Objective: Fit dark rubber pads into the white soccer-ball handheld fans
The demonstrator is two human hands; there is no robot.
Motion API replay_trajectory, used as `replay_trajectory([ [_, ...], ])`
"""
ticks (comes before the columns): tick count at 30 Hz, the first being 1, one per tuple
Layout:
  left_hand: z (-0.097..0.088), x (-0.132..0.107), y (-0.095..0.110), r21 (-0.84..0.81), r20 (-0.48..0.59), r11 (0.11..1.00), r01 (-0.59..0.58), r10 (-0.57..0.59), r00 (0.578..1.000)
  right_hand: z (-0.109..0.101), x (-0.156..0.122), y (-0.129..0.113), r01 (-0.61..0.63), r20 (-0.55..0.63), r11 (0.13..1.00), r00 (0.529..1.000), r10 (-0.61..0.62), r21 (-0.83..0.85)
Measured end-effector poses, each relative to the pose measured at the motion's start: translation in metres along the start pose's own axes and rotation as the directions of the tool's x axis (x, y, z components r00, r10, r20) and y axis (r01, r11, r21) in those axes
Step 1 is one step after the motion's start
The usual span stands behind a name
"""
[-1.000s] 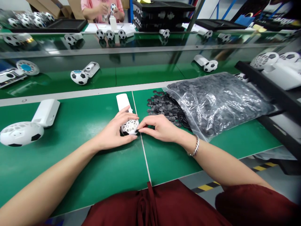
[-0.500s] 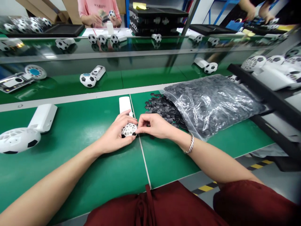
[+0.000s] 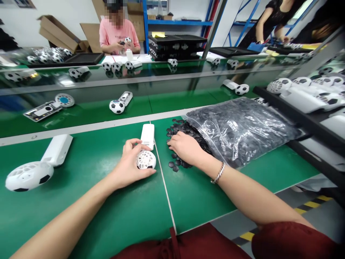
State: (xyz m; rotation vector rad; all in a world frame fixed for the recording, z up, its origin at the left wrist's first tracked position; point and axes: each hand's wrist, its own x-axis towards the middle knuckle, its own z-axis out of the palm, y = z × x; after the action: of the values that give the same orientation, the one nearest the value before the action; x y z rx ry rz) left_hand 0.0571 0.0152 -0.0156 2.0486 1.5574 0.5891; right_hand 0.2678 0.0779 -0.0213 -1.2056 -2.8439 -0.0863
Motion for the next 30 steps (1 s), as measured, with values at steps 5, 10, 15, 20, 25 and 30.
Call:
replay_trajectory([
  [5, -0.005, -0.002, 0.006, -0.047, 0.034, 0.999, -0.009, 0.011, 0.999, 0.0, -0.002, -0.009, 0.037, 0.022, 0.995, 0.999, -0.035, -0.097],
  [10, -0.014, -0.002, 0.007, -0.088, 0.13, 0.992, -0.09, 0.101, 0.986, 0.003, 0.0, 0.0, -0.001, -0.056, 1.0, 0.998, 0.002, 0.022],
  [15, -0.017, -0.001, 0.003, -0.073, 0.129, 0.989, -0.128, 0.136, 0.982, -0.006, -0.006, 0.002, -0.002, -0.214, 0.885, 0.97, 0.115, 0.466],
  [20, -0.016, 0.0, 0.002, -0.059, 0.138, 0.987, -0.15, 0.157, 0.978, -0.011, -0.011, -0.009, 0.116, -0.222, 0.794, 0.975, 0.025, 0.597],
  [25, -0.013, -0.003, 0.01, -0.066, 0.106, 0.995, -0.07, 0.077, 0.991, -0.013, -0.014, -0.021, 0.088, -0.201, 0.728, 0.977, 0.069, 0.68],
  [30, -0.007, -0.006, 0.013, -0.086, 0.069, 0.996, -0.032, 0.038, 0.997, -0.007, -0.013, -0.029, 0.142, -0.216, 0.602, 0.975, 0.052, 0.786],
])
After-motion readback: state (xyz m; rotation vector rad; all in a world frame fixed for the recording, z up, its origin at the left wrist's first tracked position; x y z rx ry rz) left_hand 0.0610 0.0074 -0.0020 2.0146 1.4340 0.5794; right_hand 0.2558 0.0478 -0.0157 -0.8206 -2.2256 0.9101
